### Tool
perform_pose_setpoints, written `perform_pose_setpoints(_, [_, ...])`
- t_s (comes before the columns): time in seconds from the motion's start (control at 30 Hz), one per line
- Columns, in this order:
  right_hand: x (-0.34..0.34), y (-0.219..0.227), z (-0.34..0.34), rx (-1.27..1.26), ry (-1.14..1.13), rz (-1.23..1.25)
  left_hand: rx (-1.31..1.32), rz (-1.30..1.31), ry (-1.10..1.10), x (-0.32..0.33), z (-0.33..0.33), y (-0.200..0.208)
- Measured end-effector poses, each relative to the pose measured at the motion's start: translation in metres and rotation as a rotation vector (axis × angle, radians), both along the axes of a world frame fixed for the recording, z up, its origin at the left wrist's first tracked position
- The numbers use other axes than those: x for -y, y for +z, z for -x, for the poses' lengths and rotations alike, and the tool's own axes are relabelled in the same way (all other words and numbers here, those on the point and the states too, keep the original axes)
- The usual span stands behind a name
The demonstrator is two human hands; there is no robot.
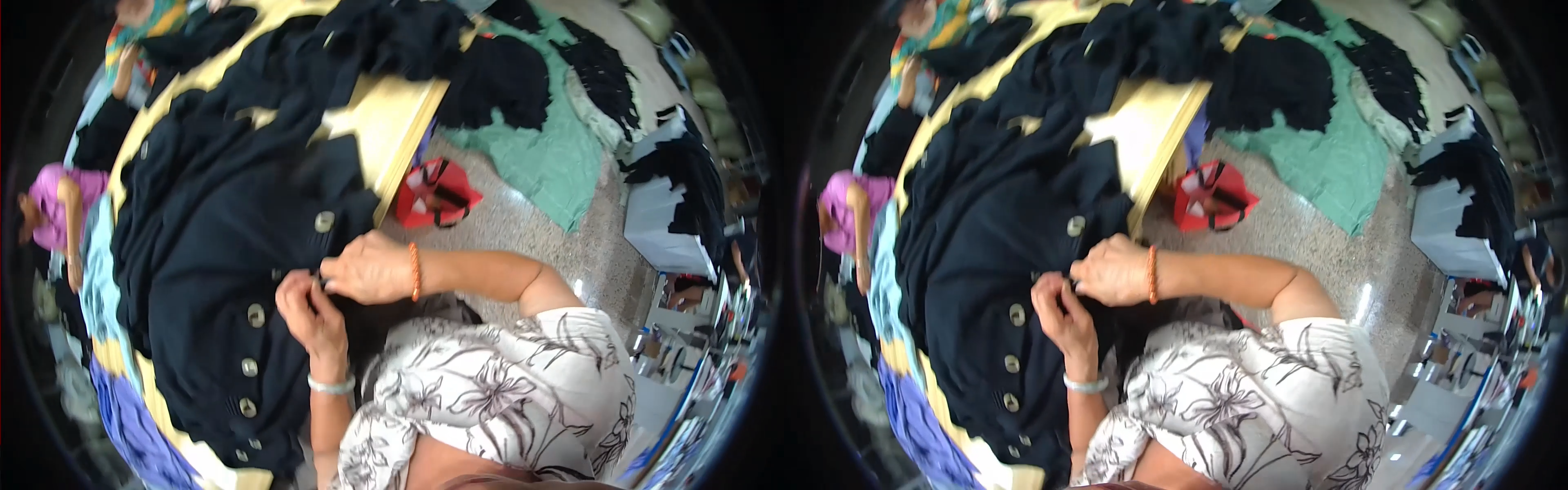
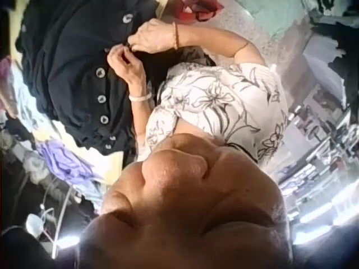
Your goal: Trimming excess threads from sweaters using hand-held clippers.
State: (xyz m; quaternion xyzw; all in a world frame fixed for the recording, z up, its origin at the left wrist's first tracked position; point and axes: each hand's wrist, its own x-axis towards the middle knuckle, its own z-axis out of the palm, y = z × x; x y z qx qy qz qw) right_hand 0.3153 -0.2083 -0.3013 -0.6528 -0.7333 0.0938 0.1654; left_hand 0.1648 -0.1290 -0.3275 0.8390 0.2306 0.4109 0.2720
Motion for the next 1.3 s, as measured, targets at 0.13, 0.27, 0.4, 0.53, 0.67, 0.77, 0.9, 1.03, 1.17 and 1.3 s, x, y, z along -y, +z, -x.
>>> perform_pose_setpoints(0.13, [0.005,-0.001,-0.001,-0.263,-0.123,0.168,-0.020,0.043,-0.010,0.003,0.000,0.010])
perform_pose_setpoints(0.27, [0.020,0.005,-0.027,-0.634,-0.215,0.174,-0.053,0.321,-0.266,0.008,0.024,0.035])
perform_pose_setpoints(0.4, [0.020,-0.030,-0.053,-1.211,-0.574,0.025,-0.345,0.493,-0.769,0.012,0.035,0.057])
perform_pose_setpoints(0.53, [-0.008,-0.034,-0.058,-1.724,-0.637,0.257,-0.133,0.148,-0.418,0.017,0.000,0.054])
perform_pose_setpoints(0.67, [-0.029,-0.037,-0.049,-1.780,-0.605,0.197,-0.177,0.057,-0.024,-0.007,-0.032,0.032])
perform_pose_setpoints(0.77, [-0.027,-0.044,-0.052,-1.839,-0.509,0.064,-0.260,0.184,-0.014,-0.010,-0.028,0.020])
perform_pose_setpoints(0.9, [-0.014,-0.038,-0.052,-1.855,-0.437,0.058,-0.222,0.229,0.016,-0.010,-0.024,0.013])
perform_pose_setpoints(1.03, [-0.007,-0.024,-0.051,-1.783,-0.434,0.015,-0.148,0.183,0.006,-0.012,-0.036,0.025])
perform_pose_setpoints(1.17, [-0.004,-0.010,-0.045,-1.707,-0.400,-0.084,-0.091,0.072,-0.010,-0.011,-0.047,0.035])
perform_pose_setpoints(1.3, [0.000,-0.006,-0.041,-1.644,-0.388,-0.113,-0.026,0.070,-0.033,-0.011,-0.052,0.036])
